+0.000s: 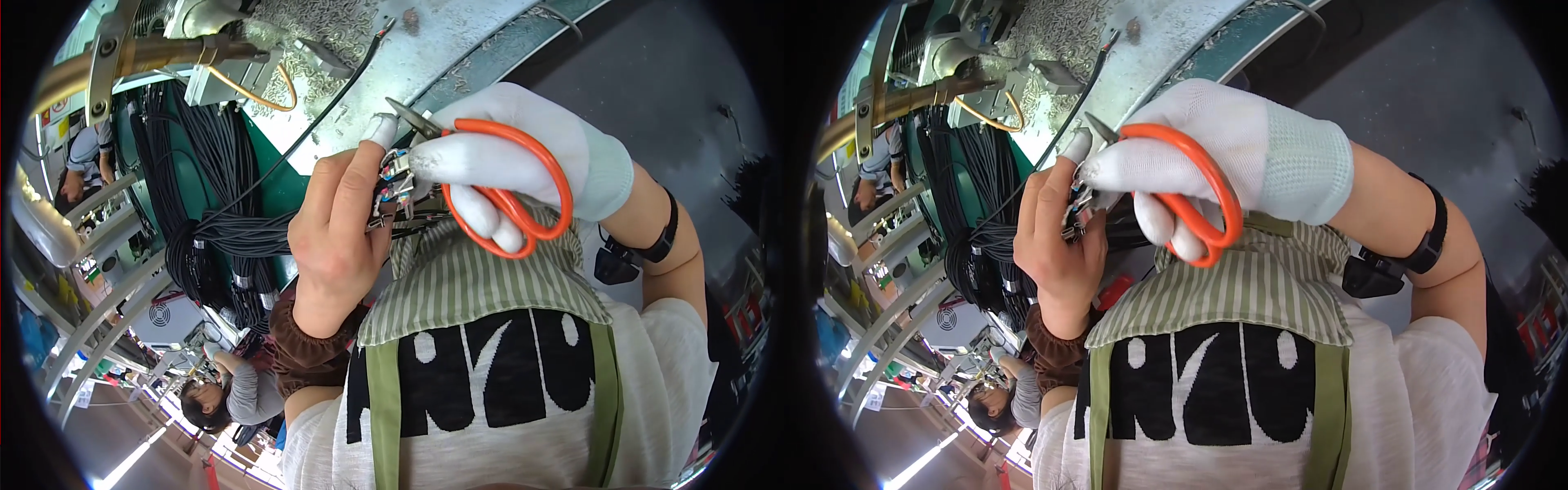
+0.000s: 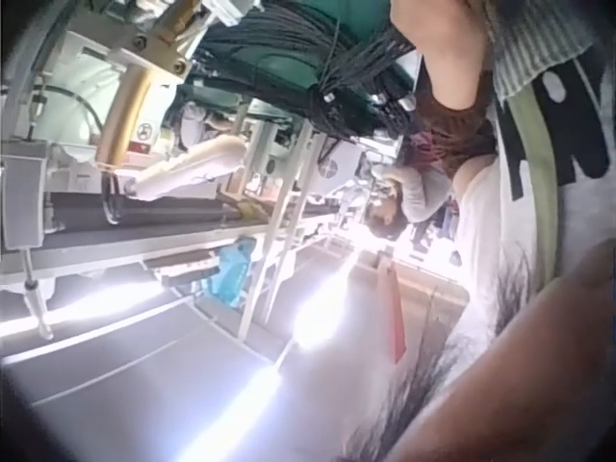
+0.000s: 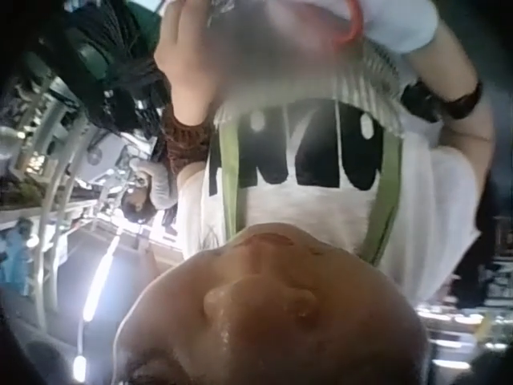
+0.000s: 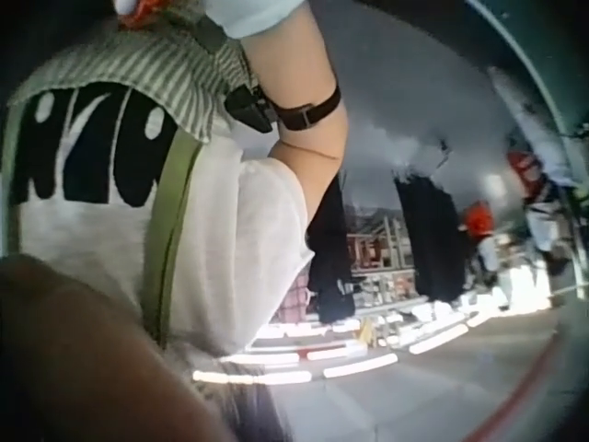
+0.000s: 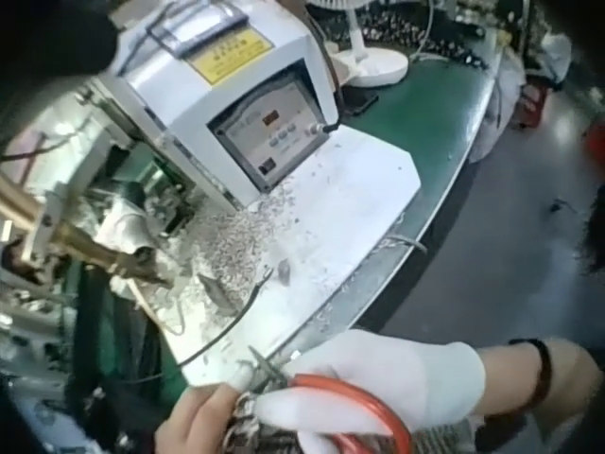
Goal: The person trims the ends of wires with shears, places the wire bundle into a machine to press on connectors, and then cuts off excess wire with the shears. This process is repeated for each wire in the bundle before the person sets the bundle aside and picks up another.
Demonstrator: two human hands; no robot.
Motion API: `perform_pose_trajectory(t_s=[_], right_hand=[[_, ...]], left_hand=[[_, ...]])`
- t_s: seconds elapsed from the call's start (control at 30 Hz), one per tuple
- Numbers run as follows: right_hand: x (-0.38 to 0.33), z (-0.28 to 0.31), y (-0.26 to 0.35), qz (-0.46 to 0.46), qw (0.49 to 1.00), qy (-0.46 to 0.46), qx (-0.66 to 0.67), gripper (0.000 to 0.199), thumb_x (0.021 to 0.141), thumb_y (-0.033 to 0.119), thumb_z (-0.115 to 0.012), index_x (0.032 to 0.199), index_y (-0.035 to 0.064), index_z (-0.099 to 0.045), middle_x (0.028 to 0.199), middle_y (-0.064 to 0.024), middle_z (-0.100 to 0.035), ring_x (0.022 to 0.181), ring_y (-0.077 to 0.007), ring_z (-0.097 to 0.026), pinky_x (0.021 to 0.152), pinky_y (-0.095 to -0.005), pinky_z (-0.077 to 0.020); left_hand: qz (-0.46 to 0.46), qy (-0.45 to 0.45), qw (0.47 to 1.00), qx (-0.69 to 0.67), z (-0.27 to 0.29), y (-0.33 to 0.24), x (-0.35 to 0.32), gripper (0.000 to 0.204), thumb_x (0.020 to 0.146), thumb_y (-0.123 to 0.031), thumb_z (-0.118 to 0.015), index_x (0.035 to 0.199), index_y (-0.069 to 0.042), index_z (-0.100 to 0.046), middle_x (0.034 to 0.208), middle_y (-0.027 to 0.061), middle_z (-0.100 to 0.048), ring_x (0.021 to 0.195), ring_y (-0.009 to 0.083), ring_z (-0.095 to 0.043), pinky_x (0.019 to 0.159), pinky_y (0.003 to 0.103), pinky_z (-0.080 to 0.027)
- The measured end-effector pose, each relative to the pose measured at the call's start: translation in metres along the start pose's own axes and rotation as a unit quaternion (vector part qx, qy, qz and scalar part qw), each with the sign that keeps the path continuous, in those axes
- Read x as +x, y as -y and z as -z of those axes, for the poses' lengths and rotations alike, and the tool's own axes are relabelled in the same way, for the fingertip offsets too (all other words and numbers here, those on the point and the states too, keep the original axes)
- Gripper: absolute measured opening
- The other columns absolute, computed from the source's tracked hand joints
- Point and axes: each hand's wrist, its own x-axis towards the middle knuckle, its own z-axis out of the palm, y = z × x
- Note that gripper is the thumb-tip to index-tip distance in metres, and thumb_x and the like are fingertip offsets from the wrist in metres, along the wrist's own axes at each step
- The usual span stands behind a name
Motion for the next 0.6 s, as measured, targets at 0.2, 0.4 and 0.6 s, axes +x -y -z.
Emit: perform_pose_trajectory(t_s=[0.2, 0.4, 0.6], right_hand=[[0.006, 0.009, -0.023, 0.220, 0.891, -0.126, -0.377, 0.025, 0.085, 0.021, -0.063, 0.072, 0.0010, -0.057, 0.056, -0.0069, -0.058, 0.042, -0.0127, -0.054, 0.041, -0.0256, -0.0423], [0.015, 0.008, -0.019, 0.347, 0.786, -0.196, -0.473, 0.021, 0.083, 0.019, -0.063, 0.073, 0.0018, -0.057, 0.059, -0.0062, -0.060, 0.044, -0.0125, -0.055, 0.043, -0.0249, -0.0440], [0.006, 0.012, 0.002, 0.051, 0.997, -0.049, -0.023, 0.020, 0.083, 0.018, -0.062, 0.075, 0.0005, -0.058, 0.058, -0.0059, -0.059, 0.044, -0.0131, -0.056, 0.043, -0.0252, -0.0440]], left_hand=[[0.133, 0.186, 0.953, -0.200, 0.012, 0.002, 0.009, 0.044, 0.067, 0.006, -0.063, 0.111, 0.001, -0.056, 0.082, 0.0125, -0.058, 0.070, 0.0226, -0.058, 0.064, 0.030, -0.047], [0.251, 0.202, 0.879, -0.352, 0.002, 0.007, 0.024, 0.029, 0.074, 0.000, -0.062, 0.102, 0.000, -0.055, 0.075, 0.0059, -0.056, 0.068, 0.0105, -0.053, 0.061, 0.024, -0.043], [0.202, 0.139, 0.915, -0.321, 0.003, -0.001, 0.020, 0.025, 0.074, -0.001, -0.063, 0.098, -0.001, -0.054, 0.073, 0.0018, -0.055, 0.068, 0.0059, -0.049, 0.059, 0.022, -0.041]])
